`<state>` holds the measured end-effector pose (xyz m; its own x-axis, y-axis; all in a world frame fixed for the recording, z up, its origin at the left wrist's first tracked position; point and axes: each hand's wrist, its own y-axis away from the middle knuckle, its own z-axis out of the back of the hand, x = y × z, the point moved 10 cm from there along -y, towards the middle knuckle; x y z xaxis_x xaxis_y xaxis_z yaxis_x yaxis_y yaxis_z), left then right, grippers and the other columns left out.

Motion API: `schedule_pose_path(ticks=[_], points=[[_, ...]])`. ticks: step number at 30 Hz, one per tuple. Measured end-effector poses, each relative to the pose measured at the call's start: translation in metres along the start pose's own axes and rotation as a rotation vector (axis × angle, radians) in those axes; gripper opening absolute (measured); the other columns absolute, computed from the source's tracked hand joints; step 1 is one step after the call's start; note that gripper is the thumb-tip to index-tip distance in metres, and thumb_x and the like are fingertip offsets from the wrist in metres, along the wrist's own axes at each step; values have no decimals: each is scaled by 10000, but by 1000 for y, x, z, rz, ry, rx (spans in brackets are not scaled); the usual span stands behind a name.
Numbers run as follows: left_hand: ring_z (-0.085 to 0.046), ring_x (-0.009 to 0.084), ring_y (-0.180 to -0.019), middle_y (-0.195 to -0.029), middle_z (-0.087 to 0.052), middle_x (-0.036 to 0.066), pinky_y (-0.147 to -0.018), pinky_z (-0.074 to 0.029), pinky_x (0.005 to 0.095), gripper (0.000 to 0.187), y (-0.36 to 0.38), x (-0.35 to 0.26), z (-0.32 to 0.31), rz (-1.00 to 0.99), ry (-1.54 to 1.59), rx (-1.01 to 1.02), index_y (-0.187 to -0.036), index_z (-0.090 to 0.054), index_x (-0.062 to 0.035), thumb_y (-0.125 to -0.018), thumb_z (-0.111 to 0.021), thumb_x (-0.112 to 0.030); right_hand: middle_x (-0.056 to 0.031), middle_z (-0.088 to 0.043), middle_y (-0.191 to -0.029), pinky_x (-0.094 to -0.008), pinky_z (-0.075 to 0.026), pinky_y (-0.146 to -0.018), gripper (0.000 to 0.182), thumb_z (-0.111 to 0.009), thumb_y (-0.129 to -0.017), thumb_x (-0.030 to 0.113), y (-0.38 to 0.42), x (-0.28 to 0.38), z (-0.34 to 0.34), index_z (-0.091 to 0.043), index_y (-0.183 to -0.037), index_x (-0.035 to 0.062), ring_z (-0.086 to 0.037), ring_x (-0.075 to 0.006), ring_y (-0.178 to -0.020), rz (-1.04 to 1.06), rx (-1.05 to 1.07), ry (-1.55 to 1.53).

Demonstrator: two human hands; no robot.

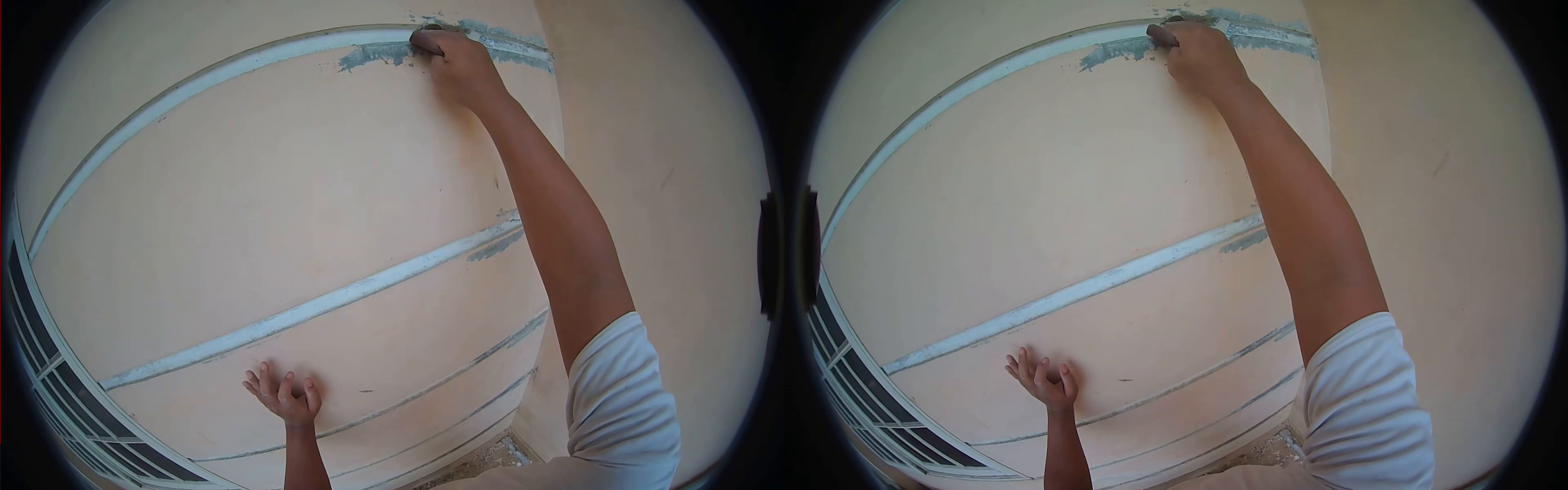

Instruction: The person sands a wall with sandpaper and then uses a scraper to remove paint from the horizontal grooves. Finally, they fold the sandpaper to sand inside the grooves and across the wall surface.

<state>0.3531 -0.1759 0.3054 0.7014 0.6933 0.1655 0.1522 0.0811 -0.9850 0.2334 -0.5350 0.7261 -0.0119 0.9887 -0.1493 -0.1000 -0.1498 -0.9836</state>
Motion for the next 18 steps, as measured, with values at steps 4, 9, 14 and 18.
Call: schedule_pose_path(ticks=[4,9,14,18], points=[[-260,499,-1504,-1514,-443,241,-1225,-108,665,331,3,-1,2,-26,22,15,-1267,-499,-161,-963,-580,-267,-138,-721,-1103,-464,-527,-925,273,-525,-922,82,1,-1,-7,-734,-1098,79,-653,-356,-1061,-166,-1,-21],[-269,524,-1493,-1509,-447,258,-1213,-103,682,334,0,-1,1,-18,25,0,-1279,-492,-147,-965,-570,-232,-143,-705,-1153,-441,-523,-951,366,-480,-925,75,6,-32,8,-731,-1189,120,-641,-352,-1086,9,-39,-47],[-272,520,-1495,-1514,-444,260,-1213,-102,681,324,1,-3,0,-27,19,19,-1275,-494,-137,-973,-562,-234,-127,-698,-1157,-450,-514,-943,422,-465,-943,84,5,-27,4,-717,-1272,164,-626,-350,-1114,-84,-17,-33],[-268,519,-1497,-1517,-445,255,-1212,-102,680,325,2,-1,-2,-40,34,34,-1282,-493,-137,-980,-556,-238,-121,-716,-1174,-409,-506,-998,399,-484,-927,93,1,7,-12,-716,-1248,139,-641,-326,-1142,-76,138,-110]])
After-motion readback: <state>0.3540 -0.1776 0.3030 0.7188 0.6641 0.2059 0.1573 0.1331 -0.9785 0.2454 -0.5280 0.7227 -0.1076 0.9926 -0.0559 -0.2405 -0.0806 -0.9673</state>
